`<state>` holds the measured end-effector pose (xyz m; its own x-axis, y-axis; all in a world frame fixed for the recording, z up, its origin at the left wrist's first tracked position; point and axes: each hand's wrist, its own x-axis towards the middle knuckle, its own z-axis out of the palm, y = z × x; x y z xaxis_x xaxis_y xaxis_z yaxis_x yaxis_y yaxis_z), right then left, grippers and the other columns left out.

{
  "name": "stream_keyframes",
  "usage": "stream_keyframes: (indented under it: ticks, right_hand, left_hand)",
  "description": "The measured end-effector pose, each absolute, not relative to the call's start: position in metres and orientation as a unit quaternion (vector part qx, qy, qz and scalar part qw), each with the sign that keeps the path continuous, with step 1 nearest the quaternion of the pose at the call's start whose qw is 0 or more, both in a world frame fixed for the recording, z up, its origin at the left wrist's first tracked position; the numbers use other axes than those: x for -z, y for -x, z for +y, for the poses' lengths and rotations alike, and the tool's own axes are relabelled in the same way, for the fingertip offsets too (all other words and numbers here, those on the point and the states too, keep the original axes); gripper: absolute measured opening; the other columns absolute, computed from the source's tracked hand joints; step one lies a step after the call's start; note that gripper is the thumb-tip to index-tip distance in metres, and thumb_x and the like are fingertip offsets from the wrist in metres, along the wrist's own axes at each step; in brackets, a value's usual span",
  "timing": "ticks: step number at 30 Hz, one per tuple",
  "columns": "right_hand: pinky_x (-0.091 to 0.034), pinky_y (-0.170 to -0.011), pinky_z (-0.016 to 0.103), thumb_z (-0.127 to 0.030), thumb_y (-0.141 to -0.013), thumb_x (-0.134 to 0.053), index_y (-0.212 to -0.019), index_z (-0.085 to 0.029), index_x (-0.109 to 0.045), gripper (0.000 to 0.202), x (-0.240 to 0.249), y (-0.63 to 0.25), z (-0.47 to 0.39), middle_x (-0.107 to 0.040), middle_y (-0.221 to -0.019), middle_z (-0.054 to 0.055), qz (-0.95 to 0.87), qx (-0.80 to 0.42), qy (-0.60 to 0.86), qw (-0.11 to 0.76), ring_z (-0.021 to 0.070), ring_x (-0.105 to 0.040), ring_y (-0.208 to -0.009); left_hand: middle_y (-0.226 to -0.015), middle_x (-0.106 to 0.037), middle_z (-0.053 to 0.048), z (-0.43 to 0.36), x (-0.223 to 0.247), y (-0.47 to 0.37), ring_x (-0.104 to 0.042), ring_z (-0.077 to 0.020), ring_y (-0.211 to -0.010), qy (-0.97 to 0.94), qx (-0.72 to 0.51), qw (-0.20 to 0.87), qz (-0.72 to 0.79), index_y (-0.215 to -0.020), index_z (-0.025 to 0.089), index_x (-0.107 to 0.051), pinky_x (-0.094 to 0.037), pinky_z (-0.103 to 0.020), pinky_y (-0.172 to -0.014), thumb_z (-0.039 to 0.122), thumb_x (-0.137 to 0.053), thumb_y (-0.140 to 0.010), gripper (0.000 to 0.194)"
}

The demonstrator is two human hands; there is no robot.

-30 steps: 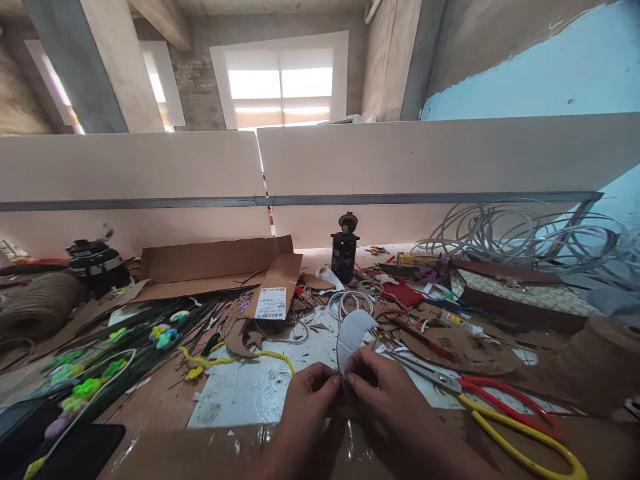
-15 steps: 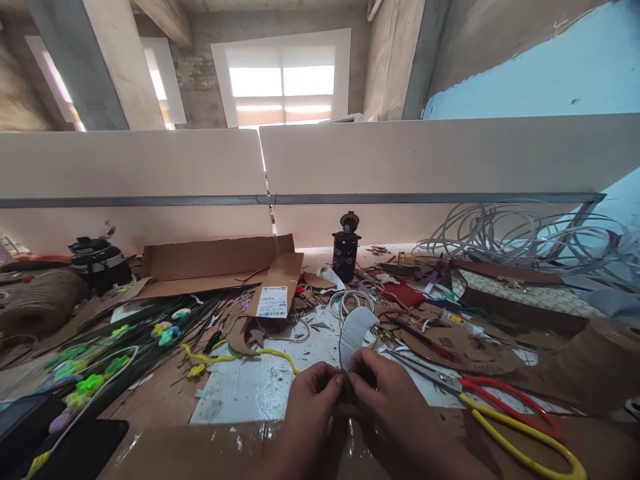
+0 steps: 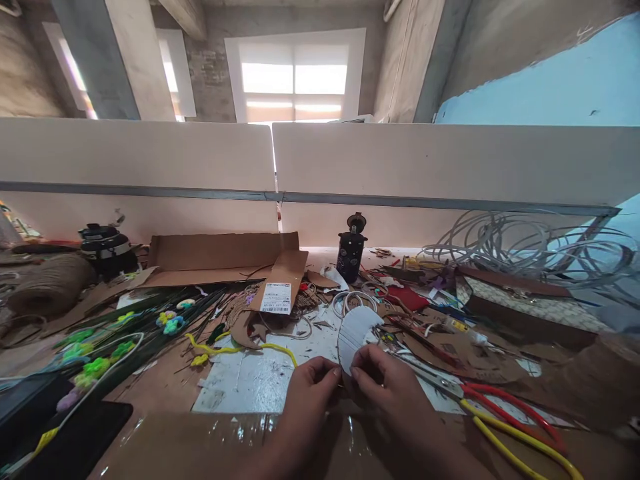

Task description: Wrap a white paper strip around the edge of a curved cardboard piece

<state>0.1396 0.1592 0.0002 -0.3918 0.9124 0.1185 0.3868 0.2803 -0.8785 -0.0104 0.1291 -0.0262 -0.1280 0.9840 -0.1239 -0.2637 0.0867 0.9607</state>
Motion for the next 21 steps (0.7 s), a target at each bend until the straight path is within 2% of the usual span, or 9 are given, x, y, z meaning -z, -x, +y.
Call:
stream_keyframes:
  ticks: [3,8,13,21]
  right_hand:
    - [-0.037,-0.062,0.026,-0.033,-0.086,-0.055,-0.079,-0.020,-0.055,0.015,-0.006,-0.136,0.154,-0.060,-0.073,-0.001,-0.760,-0.341,0.463,0.303,0.0164,-0.053,-0.069]
    - [-0.033,-0.062,0.028,-0.026,-0.086,-0.051,-0.072,-0.020,-0.053,0.015,-0.007,-0.133,0.152,-0.060,-0.073,0.001,-0.780,-0.268,0.487,0.287,0.0167,-0.052,-0.068]
    - [-0.034,-0.061,0.027,-0.026,-0.085,-0.049,-0.072,-0.020,-0.051,0.014,-0.003,-0.137,0.157,-0.058,-0.071,0.000,-0.763,-0.319,0.480,0.293,0.0160,-0.050,-0.067]
    - [-0.040,-0.063,0.027,-0.033,-0.083,-0.054,-0.078,-0.021,-0.054,0.013,0.000,-0.148,0.170,-0.056,-0.074,-0.002,-0.709,-0.406,0.454,0.356,0.0165,-0.051,-0.070]
  left_hand:
    - [-0.069,-0.068,-0.005,0.128,0.029,0.009,-0.059,-0.0179,-0.066,-0.400,-0.558,0.524,0.504,-0.070,0.015,-0.070,-0.043,-0.027,-0.063,0.029,-0.069,-0.072,0.013]
    - [-0.071,-0.069,-0.006,0.124,0.029,0.007,-0.060,-0.0205,-0.071,-0.441,-0.551,0.476,0.524,-0.071,0.015,-0.071,-0.044,-0.029,-0.066,0.032,-0.066,-0.077,0.018]
    - [-0.070,-0.069,-0.007,0.124,0.024,0.007,-0.060,-0.0196,-0.069,-0.422,-0.560,0.494,0.515,-0.070,0.015,-0.072,-0.046,-0.027,-0.064,0.029,-0.068,-0.075,0.016]
    - [-0.067,-0.069,-0.005,0.133,0.031,0.016,-0.060,-0.0160,-0.060,-0.338,-0.586,0.555,0.484,-0.074,0.015,-0.070,-0.042,-0.024,-0.057,0.032,-0.074,-0.072,0.018]
